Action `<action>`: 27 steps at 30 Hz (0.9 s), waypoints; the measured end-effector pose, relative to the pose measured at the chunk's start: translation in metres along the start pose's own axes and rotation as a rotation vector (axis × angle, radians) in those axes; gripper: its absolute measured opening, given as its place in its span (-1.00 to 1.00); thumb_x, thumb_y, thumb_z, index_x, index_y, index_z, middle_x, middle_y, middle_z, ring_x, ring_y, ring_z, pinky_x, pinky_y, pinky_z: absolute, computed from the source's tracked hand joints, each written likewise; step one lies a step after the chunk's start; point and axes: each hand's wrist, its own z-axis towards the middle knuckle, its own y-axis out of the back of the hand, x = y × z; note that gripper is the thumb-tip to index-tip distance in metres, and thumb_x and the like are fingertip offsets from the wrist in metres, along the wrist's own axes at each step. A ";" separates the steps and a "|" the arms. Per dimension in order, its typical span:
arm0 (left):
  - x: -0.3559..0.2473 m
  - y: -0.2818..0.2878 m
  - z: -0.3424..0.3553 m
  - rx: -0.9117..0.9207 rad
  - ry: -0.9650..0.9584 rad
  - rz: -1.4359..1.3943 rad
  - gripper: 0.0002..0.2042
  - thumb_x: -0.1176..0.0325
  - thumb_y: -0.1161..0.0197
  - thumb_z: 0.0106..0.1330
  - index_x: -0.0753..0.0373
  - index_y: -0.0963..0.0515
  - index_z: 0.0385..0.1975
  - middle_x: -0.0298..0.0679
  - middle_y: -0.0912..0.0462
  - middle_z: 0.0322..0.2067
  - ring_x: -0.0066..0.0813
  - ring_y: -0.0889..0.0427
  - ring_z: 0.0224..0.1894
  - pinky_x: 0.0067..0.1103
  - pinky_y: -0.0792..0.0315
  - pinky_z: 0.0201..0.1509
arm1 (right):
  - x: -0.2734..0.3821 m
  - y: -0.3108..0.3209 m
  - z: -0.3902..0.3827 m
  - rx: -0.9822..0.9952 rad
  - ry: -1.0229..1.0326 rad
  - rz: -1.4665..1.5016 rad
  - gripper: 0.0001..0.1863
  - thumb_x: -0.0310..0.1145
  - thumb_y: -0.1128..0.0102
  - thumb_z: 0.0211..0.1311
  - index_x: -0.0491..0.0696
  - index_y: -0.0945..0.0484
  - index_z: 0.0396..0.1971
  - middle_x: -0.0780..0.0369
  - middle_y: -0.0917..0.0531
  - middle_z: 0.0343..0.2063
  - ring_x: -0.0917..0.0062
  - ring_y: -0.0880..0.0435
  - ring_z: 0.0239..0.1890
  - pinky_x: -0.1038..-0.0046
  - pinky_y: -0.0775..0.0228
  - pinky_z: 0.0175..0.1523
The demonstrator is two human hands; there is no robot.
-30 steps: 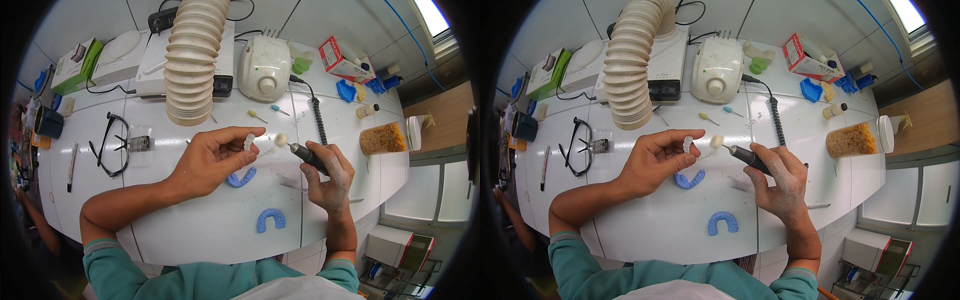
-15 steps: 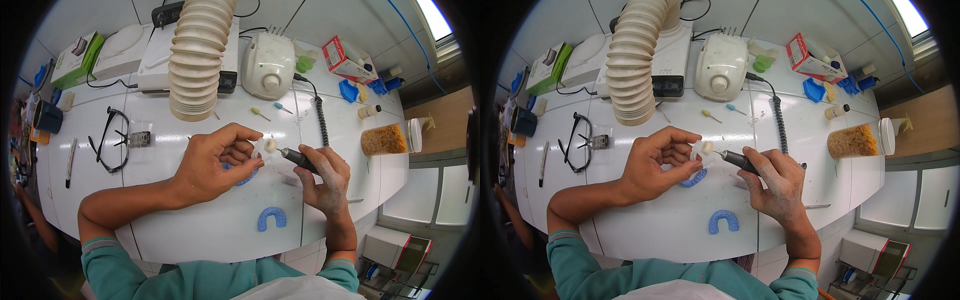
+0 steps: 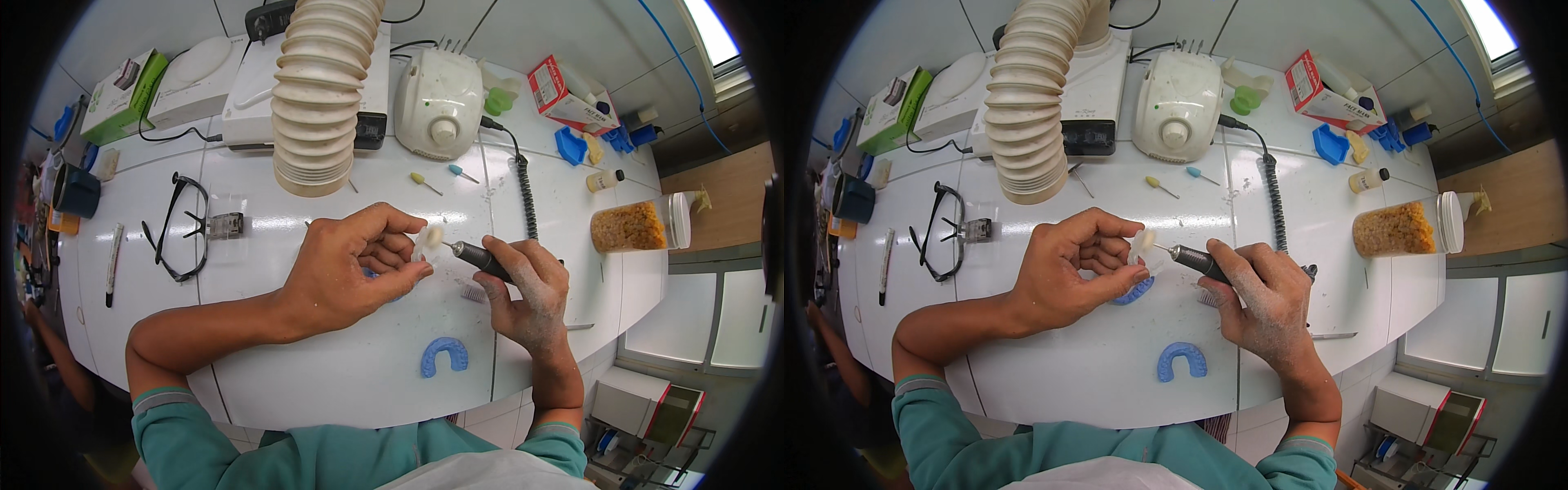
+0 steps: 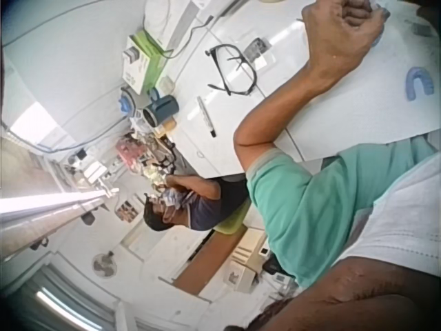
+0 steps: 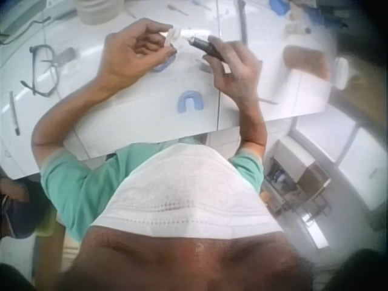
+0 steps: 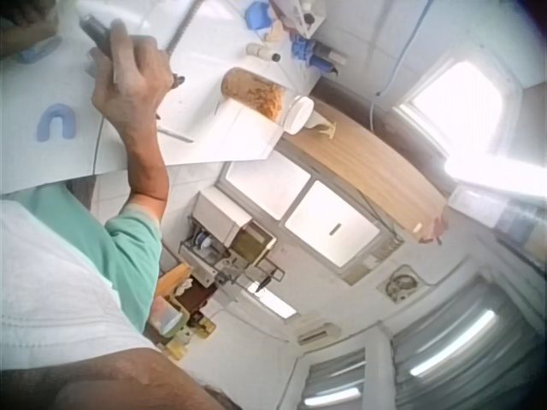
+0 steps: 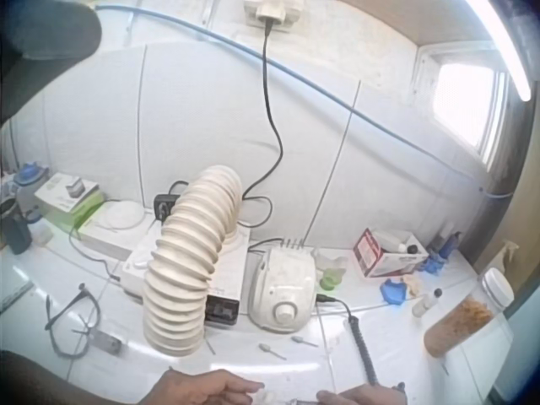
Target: The person uses a rotary tool with a polishing attachment to smooth a dental prosthetic piece, then cleans the workspace and a tray using a cloth.
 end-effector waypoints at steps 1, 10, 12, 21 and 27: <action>0.000 0.000 0.000 0.001 -0.005 0.000 -0.59 0.46 -0.58 0.42 0.49 -0.63 0.17 -0.13 -0.84 -0.19 -0.59 -0.84 -0.17 -0.66 -0.78 -0.04 | -0.001 0.000 -0.001 0.002 0.016 -0.001 -0.52 -0.36 -0.71 0.09 -0.07 -0.81 0.06 0.25 -0.71 -0.43 0.51 -0.59 -0.49 0.40 -0.39 -0.38; 0.003 0.000 0.000 0.016 0.000 -0.025 -0.57 0.47 -0.58 0.42 0.48 -0.62 0.20 -0.13 -0.84 -0.18 -0.58 -0.84 -0.17 -0.64 -0.78 -0.03 | 0.001 0.001 0.001 -0.003 0.042 -0.004 -0.47 -0.37 -0.73 0.05 -0.06 -0.81 0.09 0.26 -0.70 -0.43 0.52 -0.58 -0.49 0.41 -0.37 -0.39; 0.003 0.000 0.000 0.022 0.000 -0.023 -0.57 0.47 -0.57 0.42 0.48 -0.63 0.20 -0.12 -0.84 -0.17 -0.58 -0.85 -0.16 -0.64 -0.78 -0.02 | 0.002 0.001 0.001 -0.006 0.051 -0.004 -0.47 -0.37 -0.73 0.05 -0.06 -0.81 0.09 0.27 -0.69 -0.43 0.52 -0.57 -0.50 0.41 -0.36 -0.38; 0.002 0.000 0.000 0.040 0.011 -0.021 -0.57 0.47 -0.57 0.42 0.49 -0.64 0.21 -0.09 -0.84 -0.14 -0.56 -0.85 -0.15 -0.63 -0.78 0.00 | 0.001 0.001 0.001 -0.013 0.079 -0.016 -0.48 -0.35 -0.73 0.06 -0.04 -0.81 0.08 0.28 -0.70 -0.43 0.53 -0.56 -0.49 0.41 -0.35 -0.38; 0.001 0.000 0.000 0.048 0.028 -0.030 -0.57 0.47 -0.57 0.42 0.50 -0.64 0.21 -0.06 -0.84 -0.12 -0.55 -0.85 -0.13 -0.62 -0.79 0.01 | 0.000 0.001 0.000 -0.018 0.084 -0.034 -0.48 -0.33 -0.73 0.05 -0.03 -0.82 0.07 0.29 -0.69 -0.43 0.53 -0.55 -0.49 0.42 -0.34 -0.40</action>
